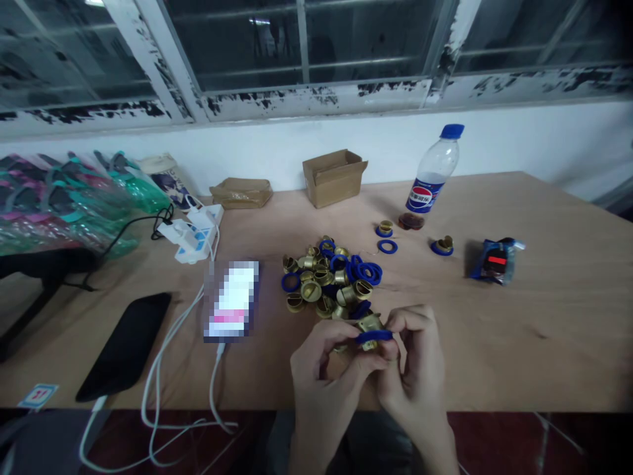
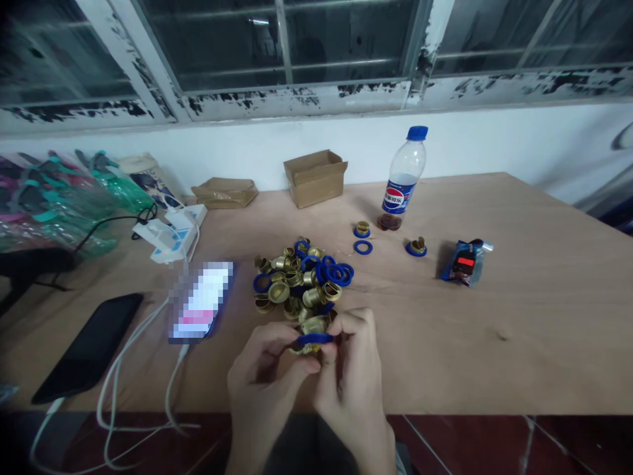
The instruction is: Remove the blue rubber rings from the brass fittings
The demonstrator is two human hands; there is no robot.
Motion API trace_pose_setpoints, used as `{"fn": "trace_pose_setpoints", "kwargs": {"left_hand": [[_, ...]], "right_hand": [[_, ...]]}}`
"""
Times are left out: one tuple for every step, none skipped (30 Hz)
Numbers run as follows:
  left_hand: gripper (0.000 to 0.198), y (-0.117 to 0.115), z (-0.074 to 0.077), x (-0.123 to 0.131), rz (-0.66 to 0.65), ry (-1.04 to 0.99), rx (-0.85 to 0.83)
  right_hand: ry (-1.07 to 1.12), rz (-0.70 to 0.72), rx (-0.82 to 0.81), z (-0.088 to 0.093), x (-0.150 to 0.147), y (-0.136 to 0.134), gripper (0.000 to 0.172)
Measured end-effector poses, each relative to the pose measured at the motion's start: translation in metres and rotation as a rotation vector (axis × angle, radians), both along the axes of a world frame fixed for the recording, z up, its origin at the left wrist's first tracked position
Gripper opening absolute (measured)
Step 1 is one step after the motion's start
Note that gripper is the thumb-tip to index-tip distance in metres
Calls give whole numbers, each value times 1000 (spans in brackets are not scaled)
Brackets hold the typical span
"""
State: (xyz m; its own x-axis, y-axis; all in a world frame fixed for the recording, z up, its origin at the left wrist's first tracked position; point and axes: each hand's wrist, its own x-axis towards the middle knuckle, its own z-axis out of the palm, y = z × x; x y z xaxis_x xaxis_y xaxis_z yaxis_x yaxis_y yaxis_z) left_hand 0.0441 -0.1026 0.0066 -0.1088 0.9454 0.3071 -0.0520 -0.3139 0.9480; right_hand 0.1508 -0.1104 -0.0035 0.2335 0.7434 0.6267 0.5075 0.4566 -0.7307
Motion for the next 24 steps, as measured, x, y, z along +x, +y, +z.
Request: {"fn": "trace_pose_setpoints", "kwargs": {"left_hand": [[33,-1,0,0,14,-10,-16],[35,-1,0,0,27,-17,-25],[37,-2,0,1,40,-21,-34],[36,-3,0,1,48,-19,-36],[35,-4,0,2,53,-14,-35],[36,-4,1,3,52,-3,-43],[40,-5,1,4,48,-6,-46],[41,-5,1,4,41,-11,-39],[41,-5,1,5,26,-3,-27],[40,-5,2,5,14,11,-12],[37,-5,2,6,9,30,1],[33,-5,2,6,8,51,6],[29,-5,3,7,23,63,2],[26,-5,4,8,38,66,-20],[23,-6,5,9,51,66,-41],[20,-6,5,10,68,70,-69],[18,-7,6,11,74,79,-87],[16,-8,6,13,90,77,-94],[16,-9,6,14,101,75,-100],[16,-10,5,16,111,72,-103],[15,-11,5,17,120,67,-106],[15,-11,5,18,129,64,-112],[15,-12,5,19,137,62,-121],[14,-12,5,20,142,62,-131]], "right_hand": [[13,10,-5,0,0,0,11],[24,16,-7,0,-1,0,11],[31,21,-4,0,-1,0,11],[37,21,1,1,-2,0,12],[41,21,6,0,-2,0,13],[46,18,13,0,-2,0,13],[49,16,20,-1,-3,1,14],[48,13,28,-2,-3,1,15],[47,8,39,-3,-3,1,16],[45,1,51,-4,-3,2,17],[42,-5,60,-5,-3,2,17],[41,-12,65,-5,-3,2,17],[40,-17,64,-6,-3,3,18],[40,-20,61,-6,-3,3,18],[39,-20,58,-6,-4,4,19],[37,-18,58,-6,-4,4,19],[37,-15,62,-6,-4,4,19],[36,-12,65,-6,-4,4,20],[37,-10,67,-6,-3,4,20],[40,-9,69,-6,-3,4,20],[43,-10,69,-6,-3,4,20],[46,-11,70,-6,-2,4,20],[47,-13,71,-6,-1,4,20],[46,-15,72,-6,-1,3,20]]}}
